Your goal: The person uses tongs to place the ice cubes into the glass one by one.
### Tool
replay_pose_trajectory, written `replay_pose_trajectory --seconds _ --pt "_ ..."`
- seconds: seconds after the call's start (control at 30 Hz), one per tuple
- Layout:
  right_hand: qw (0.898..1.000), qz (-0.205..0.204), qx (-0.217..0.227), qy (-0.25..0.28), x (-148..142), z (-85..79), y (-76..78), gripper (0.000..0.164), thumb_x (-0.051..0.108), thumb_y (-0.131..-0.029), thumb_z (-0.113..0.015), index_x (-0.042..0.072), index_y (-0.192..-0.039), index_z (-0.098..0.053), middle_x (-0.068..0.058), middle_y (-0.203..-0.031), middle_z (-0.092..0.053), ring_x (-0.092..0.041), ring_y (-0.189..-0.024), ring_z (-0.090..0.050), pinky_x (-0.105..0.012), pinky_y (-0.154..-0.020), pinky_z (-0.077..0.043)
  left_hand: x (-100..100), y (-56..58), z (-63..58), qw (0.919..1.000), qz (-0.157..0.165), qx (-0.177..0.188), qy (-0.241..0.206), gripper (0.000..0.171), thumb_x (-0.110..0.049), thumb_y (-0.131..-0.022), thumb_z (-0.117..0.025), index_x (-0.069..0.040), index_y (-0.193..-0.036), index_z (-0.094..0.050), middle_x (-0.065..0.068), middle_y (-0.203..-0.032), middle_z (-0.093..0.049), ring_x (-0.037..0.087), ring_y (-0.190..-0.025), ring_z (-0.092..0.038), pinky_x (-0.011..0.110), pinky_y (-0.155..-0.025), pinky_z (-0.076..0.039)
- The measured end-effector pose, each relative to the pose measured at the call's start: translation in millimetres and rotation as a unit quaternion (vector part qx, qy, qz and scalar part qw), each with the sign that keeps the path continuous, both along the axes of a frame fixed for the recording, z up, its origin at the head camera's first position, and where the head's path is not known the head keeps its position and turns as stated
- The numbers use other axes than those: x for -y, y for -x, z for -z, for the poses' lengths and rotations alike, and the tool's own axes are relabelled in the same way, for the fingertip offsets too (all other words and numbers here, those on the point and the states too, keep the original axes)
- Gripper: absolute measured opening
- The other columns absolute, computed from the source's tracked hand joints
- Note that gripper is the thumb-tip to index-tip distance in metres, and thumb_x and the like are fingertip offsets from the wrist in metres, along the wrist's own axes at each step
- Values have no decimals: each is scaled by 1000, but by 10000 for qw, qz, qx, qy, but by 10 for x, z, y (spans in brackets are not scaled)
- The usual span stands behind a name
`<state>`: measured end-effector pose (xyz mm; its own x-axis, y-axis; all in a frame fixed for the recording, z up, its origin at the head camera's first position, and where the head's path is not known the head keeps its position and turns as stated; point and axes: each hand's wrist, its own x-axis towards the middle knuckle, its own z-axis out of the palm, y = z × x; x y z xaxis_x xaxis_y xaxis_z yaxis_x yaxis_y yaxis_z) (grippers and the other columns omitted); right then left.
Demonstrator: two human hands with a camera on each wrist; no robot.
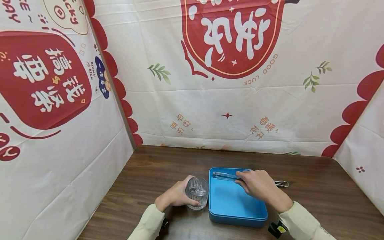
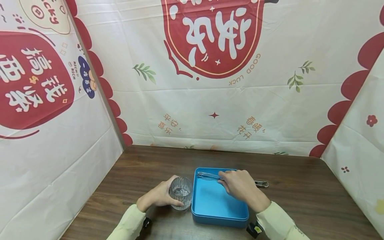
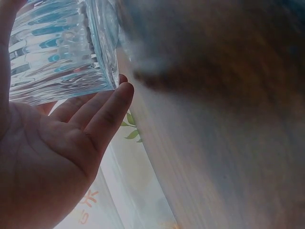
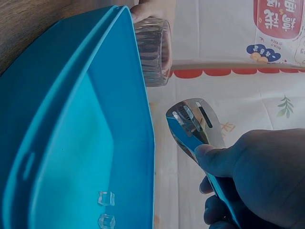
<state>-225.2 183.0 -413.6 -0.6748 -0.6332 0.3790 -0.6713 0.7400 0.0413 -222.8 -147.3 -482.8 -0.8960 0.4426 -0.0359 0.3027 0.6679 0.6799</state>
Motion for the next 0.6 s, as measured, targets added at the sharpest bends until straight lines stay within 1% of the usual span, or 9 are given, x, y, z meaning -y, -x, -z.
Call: replay_pose_trajectory --seconds 0.6 --pt "9999 -156 16 34 67 -84 -57 22 29 -91 -71 23 -78 -55 13 -60 -47 -1 -46 -39 -20 -43 -26 -2 -9 -18 10000 26 -10 -47 86 -48 -67 -90 -23 -135 -44 -1 -110 -65 8 -94 -60 31 -82 -50"
